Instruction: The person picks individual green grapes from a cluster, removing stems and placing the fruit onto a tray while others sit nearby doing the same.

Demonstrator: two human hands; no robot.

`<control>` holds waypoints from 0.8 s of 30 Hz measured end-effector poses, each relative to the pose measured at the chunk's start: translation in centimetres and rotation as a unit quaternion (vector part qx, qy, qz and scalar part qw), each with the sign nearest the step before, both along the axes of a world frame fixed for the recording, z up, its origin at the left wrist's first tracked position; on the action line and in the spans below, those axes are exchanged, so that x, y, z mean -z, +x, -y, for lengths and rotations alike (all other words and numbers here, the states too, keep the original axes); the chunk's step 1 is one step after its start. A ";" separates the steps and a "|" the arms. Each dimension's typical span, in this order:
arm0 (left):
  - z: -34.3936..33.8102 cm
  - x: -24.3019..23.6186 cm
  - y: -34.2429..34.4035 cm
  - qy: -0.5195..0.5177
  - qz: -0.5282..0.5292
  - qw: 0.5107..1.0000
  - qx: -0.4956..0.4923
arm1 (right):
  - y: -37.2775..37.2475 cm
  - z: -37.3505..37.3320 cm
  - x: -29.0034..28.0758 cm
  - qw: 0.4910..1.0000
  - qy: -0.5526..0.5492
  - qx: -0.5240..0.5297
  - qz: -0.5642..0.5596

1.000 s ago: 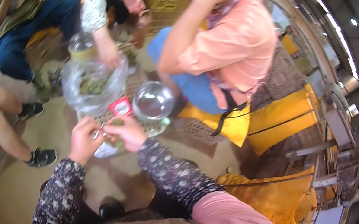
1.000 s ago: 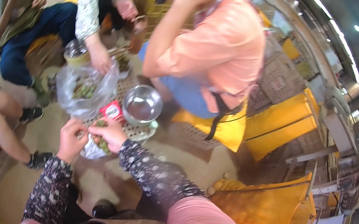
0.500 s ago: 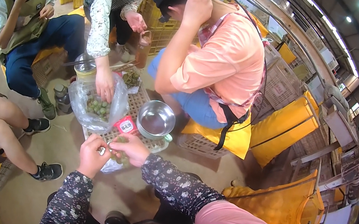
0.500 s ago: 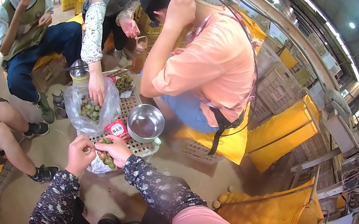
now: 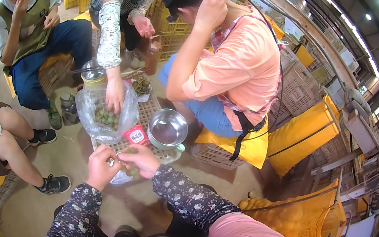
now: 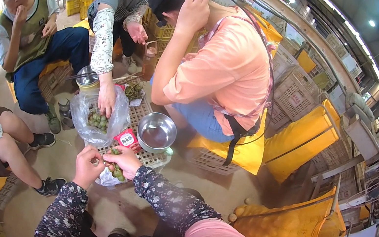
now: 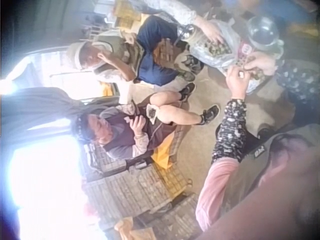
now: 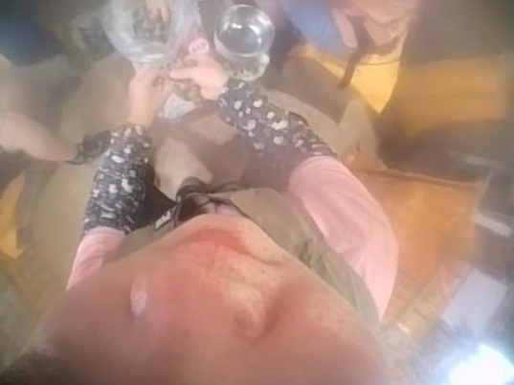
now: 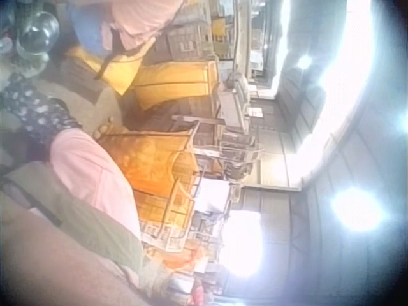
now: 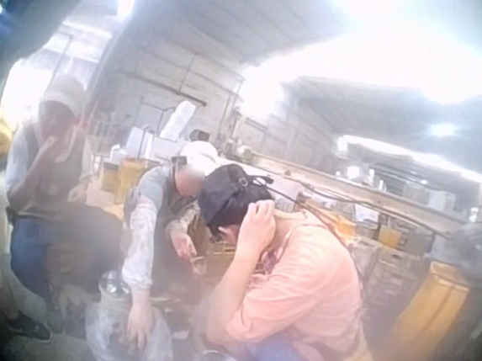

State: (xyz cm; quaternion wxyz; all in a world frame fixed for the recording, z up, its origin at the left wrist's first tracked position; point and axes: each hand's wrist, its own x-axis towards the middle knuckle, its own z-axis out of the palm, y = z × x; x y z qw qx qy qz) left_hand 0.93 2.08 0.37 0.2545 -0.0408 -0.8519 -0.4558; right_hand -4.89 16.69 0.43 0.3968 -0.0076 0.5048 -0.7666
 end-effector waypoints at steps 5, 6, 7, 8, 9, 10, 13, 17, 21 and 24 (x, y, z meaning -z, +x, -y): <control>-0.1 0.0 0.0 -0.005 -0.006 1.000 -0.003 | -0.1 -0.1 -0.1 1.000 -0.003 -0.003 -0.004; 0.0 0.0 -0.1 -0.006 -0.009 1.000 -0.001 | -0.1 -0.1 -0.2 1.000 0.000 -0.003 0.000; 0.0 0.0 -0.1 -0.007 -0.012 1.000 0.002 | 0.0 -0.1 -0.3 1.000 0.004 -0.003 0.004; 0.0 0.0 -0.1 -0.008 -0.011 1.000 0.001 | 0.0 -0.1 -0.3 1.000 0.003 -0.003 0.004; -0.1 0.0 -0.1 -0.005 -0.008 1.000 0.003 | -0.1 -0.1 -0.2 1.000 0.006 -0.002 0.001; -0.1 0.0 -0.1 -0.002 -0.004 1.000 0.005 | -0.1 -0.1 -0.1 1.000 0.009 -0.001 -0.002; 0.0 0.2 -0.2 -0.002 -0.007 1.000 0.007 | -0.3 -0.1 0.4 1.000 0.012 -0.008 0.002; 0.2 0.1 0.0 -0.006 -0.006 1.000 0.007 | -0.3 0.1 0.4 1.000 0.008 -0.009 0.003; 0.1 0.1 0.1 -0.006 -0.005 1.000 0.013 | 0.0 -0.2 0.1 1.000 0.016 -0.007 0.000; 0.2 0.2 0.3 -0.006 -0.002 1.000 0.016 | 0.1 -0.2 0.2 1.000 0.024 -0.008 -0.005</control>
